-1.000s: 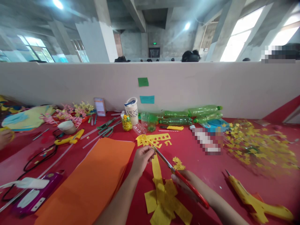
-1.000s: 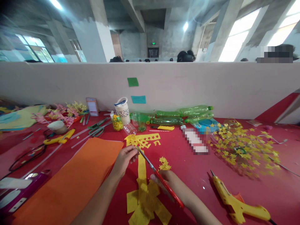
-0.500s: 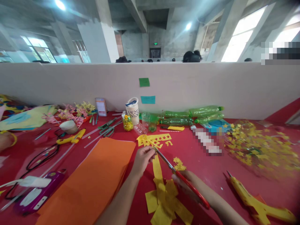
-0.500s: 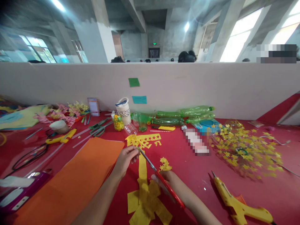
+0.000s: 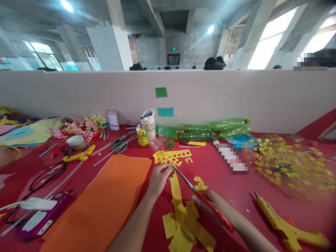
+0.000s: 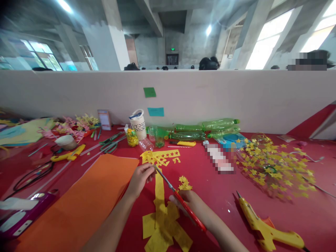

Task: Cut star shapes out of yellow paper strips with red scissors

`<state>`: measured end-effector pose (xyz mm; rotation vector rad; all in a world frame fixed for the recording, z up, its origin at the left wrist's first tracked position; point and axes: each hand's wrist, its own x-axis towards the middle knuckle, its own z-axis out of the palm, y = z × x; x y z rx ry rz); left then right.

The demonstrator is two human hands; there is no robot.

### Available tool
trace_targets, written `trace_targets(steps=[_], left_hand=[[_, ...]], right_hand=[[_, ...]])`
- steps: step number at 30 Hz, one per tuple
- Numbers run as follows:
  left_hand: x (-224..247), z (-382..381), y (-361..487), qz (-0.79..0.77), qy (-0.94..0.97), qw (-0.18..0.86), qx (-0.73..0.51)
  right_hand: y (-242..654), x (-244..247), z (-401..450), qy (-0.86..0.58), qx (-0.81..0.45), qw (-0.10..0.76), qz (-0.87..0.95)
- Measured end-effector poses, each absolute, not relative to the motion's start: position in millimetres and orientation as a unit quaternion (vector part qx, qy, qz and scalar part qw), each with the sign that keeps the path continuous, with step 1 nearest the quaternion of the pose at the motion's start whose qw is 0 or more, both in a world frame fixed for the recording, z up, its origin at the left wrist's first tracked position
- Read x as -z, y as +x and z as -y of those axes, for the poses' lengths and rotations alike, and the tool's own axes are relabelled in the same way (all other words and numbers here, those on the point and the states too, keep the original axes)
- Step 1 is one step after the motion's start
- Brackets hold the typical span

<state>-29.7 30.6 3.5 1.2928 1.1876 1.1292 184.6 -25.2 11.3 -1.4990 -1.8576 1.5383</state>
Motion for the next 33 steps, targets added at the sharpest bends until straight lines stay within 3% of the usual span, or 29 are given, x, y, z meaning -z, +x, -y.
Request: trace_targets(steps=[15,22,33], left_hand=[[-1.6,-31.1,-29.6,-0.494,0.51,0.51,-0.486],[-2.0,-31.1,-28.9,-0.495,0.519,0.503,-0.483],[-3.0,-28.3,-24.4,-0.474,0.53,0.507,-0.487]], right_hand=[[185.1,2.0,27.0,-0.508,-0.586,0.187,0.603],[182.9,-6.2,29.5,-0.548,-0.539,0.188,0.612],[182.2,-4.7,29.5,-0.525,-0.563,0.19,0.61]])
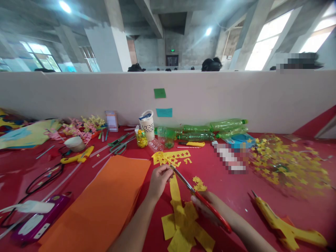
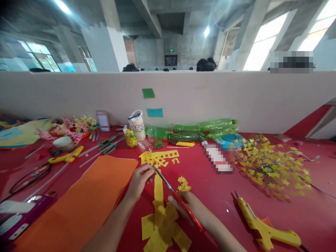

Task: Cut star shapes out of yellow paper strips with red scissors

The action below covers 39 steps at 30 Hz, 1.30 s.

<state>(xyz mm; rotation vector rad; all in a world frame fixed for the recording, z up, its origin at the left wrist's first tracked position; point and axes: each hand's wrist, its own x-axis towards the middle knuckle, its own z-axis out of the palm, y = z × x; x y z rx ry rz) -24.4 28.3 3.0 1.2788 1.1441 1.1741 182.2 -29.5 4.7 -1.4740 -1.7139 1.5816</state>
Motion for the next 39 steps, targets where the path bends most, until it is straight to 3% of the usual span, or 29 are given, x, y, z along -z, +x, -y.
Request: trace_targets(steps=[39], left_hand=[[0.8,-23.3,-16.2,-0.47,0.494,0.51,-0.524]], right_hand=[[163.6,8.0,35.3,-0.514,-0.645,0.251,0.507]])
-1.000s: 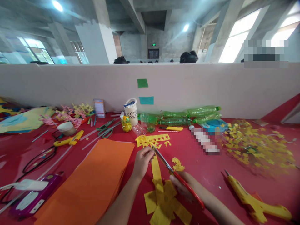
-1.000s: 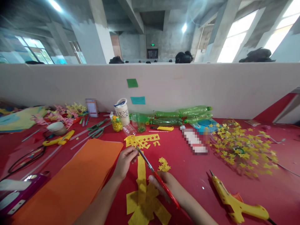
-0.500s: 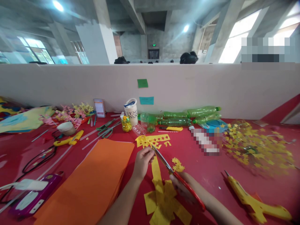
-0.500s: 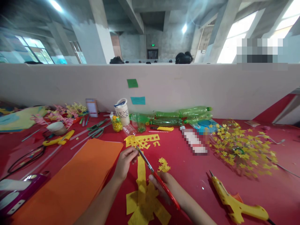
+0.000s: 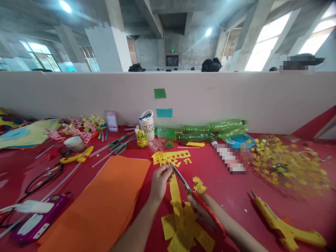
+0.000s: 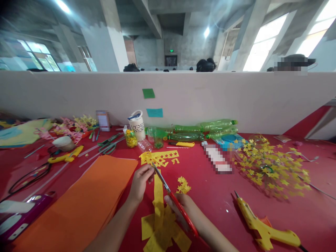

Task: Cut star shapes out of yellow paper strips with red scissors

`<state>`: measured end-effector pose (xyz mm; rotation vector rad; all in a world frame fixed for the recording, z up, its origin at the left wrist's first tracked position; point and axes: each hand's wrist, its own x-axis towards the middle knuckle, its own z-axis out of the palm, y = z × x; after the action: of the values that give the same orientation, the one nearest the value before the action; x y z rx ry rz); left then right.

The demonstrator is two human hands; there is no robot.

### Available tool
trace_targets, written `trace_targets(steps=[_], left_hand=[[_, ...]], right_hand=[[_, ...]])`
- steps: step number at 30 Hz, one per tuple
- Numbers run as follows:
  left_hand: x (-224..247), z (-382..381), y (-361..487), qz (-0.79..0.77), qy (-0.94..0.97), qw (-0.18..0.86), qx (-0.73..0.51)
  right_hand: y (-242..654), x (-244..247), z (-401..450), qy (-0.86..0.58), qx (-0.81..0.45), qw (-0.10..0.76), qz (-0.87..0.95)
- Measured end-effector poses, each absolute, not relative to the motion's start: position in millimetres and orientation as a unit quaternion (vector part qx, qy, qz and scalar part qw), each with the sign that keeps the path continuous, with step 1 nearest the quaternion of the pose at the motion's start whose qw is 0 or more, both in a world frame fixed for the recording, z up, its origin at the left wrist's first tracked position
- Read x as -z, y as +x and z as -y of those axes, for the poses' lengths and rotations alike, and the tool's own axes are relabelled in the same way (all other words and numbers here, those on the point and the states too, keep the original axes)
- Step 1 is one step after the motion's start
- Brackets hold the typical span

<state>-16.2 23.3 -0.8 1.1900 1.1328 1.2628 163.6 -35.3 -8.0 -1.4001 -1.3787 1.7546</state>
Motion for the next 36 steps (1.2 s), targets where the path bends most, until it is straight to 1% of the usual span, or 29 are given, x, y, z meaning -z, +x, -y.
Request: trace_targets(steps=[4,12,17,18,23,25,26,29,31,33,36], left_hand=[[3.1,-24.6,-16.0,-0.472,0.477,0.509,-0.539],[7.2,-27.4,-17.1,-0.47,0.463,0.519,-0.543],[6.4,-28.5,-17.2,-0.459,0.489,0.537,-0.511],[5.1,-27.9,-16.1,-0.456,0.501,0.541,-0.498],[-0.4,-21.5,-1.7,-0.415,0.612,0.554,-0.383],[2.1,-20.5,6.2,-0.4,0.679,0.52,-0.331],[4.6,-20.9,10.2,-0.398,0.715,0.486,-0.307],[14.0,-25.5,22.4,-0.398,0.825,0.334,-0.224],[18.9,-29.7,31.8,-0.401,0.878,0.228,-0.127],[21.1,-33.6,42.2,-0.396,0.894,0.195,-0.075],[19.6,-38.2,54.1,-0.396,0.9,0.177,-0.043]], right_hand=[[161.4,11.1,34.3,-0.527,-0.623,0.259,0.517],[156.5,4.1,29.9,-0.561,-0.596,0.247,0.518],[170.0,-1.8,20.0,-0.577,-0.582,0.305,0.485],[174.6,-2.9,17.4,-0.575,-0.574,0.329,0.482],[196.4,-5.5,7.0,-0.571,-0.551,0.38,0.475],[201.5,-4.7,4.8,-0.566,-0.546,0.396,0.474],[203.3,-4.0,3.9,-0.564,-0.544,0.404,0.471],[206.6,-1.0,1.4,-0.562,-0.54,0.428,0.458],[208.2,1.2,-0.3,-0.564,-0.537,0.44,0.448],[209.5,3.3,-1.8,-0.565,-0.534,0.449,0.441],[210.9,5.6,-3.1,-0.564,-0.535,0.456,0.433]])
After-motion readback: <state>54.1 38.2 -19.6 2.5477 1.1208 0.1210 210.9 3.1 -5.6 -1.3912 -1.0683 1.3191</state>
